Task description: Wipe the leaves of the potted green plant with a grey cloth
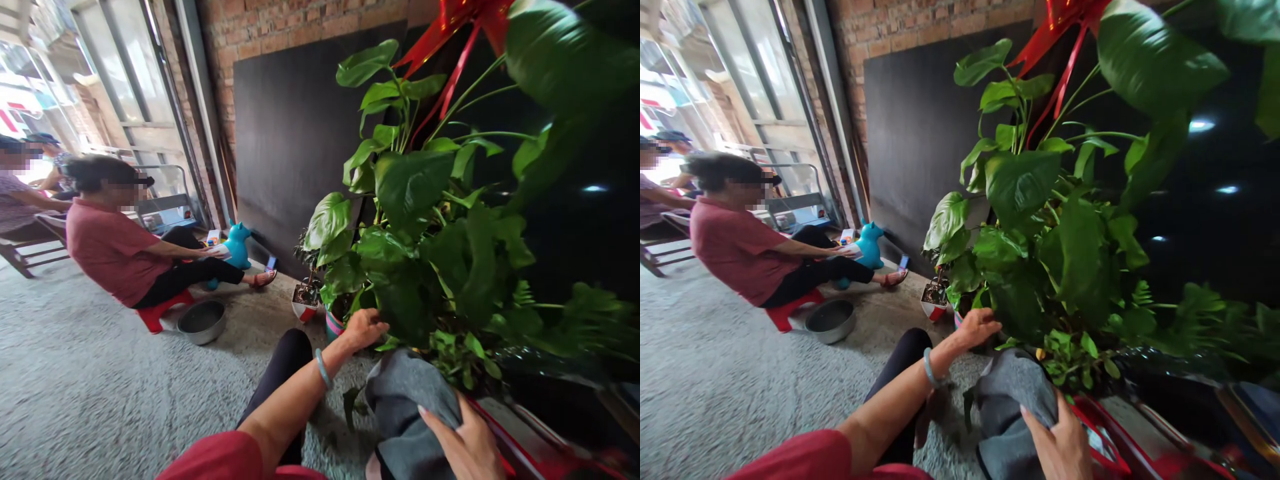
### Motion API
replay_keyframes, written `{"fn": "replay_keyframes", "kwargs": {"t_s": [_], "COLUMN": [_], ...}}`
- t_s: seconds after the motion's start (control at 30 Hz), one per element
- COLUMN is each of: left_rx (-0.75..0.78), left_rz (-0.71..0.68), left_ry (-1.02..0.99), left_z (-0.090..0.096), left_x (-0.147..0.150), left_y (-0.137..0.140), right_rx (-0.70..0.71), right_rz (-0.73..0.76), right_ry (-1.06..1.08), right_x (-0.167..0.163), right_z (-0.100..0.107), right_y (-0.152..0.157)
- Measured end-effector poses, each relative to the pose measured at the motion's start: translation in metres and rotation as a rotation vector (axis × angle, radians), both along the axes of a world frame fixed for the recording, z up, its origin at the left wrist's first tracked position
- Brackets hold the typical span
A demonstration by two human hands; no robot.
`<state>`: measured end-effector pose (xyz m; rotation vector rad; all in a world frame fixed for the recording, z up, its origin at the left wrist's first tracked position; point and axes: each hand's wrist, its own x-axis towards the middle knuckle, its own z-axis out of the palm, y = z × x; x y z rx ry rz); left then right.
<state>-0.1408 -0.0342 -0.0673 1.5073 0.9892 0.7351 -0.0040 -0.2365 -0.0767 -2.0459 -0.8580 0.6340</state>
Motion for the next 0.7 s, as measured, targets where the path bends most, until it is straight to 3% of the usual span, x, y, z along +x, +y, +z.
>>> {"fn": "replay_keyframes", "kwargs": {"t_s": [0.1, 0.17, 0.23, 0.37, 0.43, 0.47, 0.6, 0.7], "left_rx": [0.38, 0.46, 0.392, 0.062, -0.019, 0.021, 0.53, 0.873], "left_rz": [0.323, 0.419, 0.35, -0.017, -0.044, -0.006, 0.28, 0.306], "left_ry": [-0.11, -0.235, -0.287, -0.349, -0.357, -0.346, -0.017, 0.366], "left_z": [0.03, 0.059, 0.087, 0.122, 0.128, 0.128, 0.118, 0.09], "left_x": [-0.02, -0.025, -0.021, -0.009, -0.015, -0.021, -0.052, -0.053], "left_y": [0.01, 0.024, 0.039, 0.062, 0.072, 0.078, 0.098, 0.094], "right_rx": [-0.021, 0.025, 0.14, 0.307, 0.338, 0.34, 0.323, 0.342], "right_rz": [-0.061, -0.151, -0.257, -0.306, -0.28, -0.269, -0.253, -0.266], "right_ry": [0.053, 0.072, 0.074, 0.015, 0.008, 0.008, -0.087, -0.121], "right_x": [0.003, 0.002, -0.003, -0.01, -0.007, -0.004, 0.006, 0.004], "right_z": [0.032, 0.058, 0.084, 0.109, 0.105, 0.101, 0.092, 0.092], "right_y": [-0.004, -0.005, -0.006, -0.014, -0.018, -0.019, -0.021, -0.019]}}
